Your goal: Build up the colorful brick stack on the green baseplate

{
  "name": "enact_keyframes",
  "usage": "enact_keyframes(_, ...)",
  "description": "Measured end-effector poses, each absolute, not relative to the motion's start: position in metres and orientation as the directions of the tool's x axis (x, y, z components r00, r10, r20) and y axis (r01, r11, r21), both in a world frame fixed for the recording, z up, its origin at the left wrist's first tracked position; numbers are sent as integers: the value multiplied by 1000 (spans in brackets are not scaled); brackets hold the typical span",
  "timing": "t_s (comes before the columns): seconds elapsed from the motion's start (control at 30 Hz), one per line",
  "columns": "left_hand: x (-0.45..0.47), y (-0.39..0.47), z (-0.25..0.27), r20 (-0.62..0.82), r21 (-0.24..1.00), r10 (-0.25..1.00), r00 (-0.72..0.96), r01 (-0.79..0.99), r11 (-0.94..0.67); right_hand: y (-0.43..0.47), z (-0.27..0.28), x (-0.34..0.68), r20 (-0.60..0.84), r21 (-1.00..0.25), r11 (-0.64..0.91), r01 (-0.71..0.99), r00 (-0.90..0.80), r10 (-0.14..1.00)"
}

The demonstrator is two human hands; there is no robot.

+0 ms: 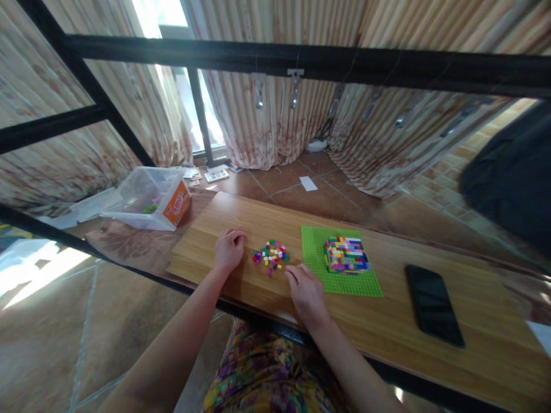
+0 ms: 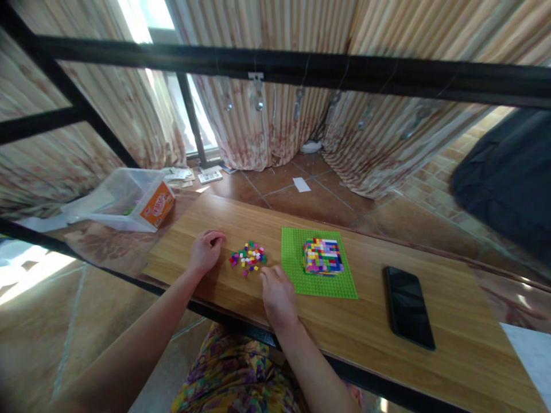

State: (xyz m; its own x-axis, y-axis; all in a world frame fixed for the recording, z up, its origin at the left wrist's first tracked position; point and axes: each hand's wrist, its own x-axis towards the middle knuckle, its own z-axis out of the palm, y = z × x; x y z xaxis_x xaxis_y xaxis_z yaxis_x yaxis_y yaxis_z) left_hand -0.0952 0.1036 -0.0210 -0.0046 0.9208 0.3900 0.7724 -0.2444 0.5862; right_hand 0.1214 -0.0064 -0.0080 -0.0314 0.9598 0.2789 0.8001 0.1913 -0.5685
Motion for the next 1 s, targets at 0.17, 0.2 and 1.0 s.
enact_keyframes(0.17,-96,105,-22,397,572,918,-2,783,-245,-28,4,152,298,-729,154,667,107,948)
enact_keyframes(0.2,-97,105,-22,397,571,918,1,782,-248,-32,7,161,304,-730,140,668,134,943)
enact_keyframes(1.0,-100,108,-25,391,567,920,10,785,-249,-9,3,242,444,-653,7,757,376,813)
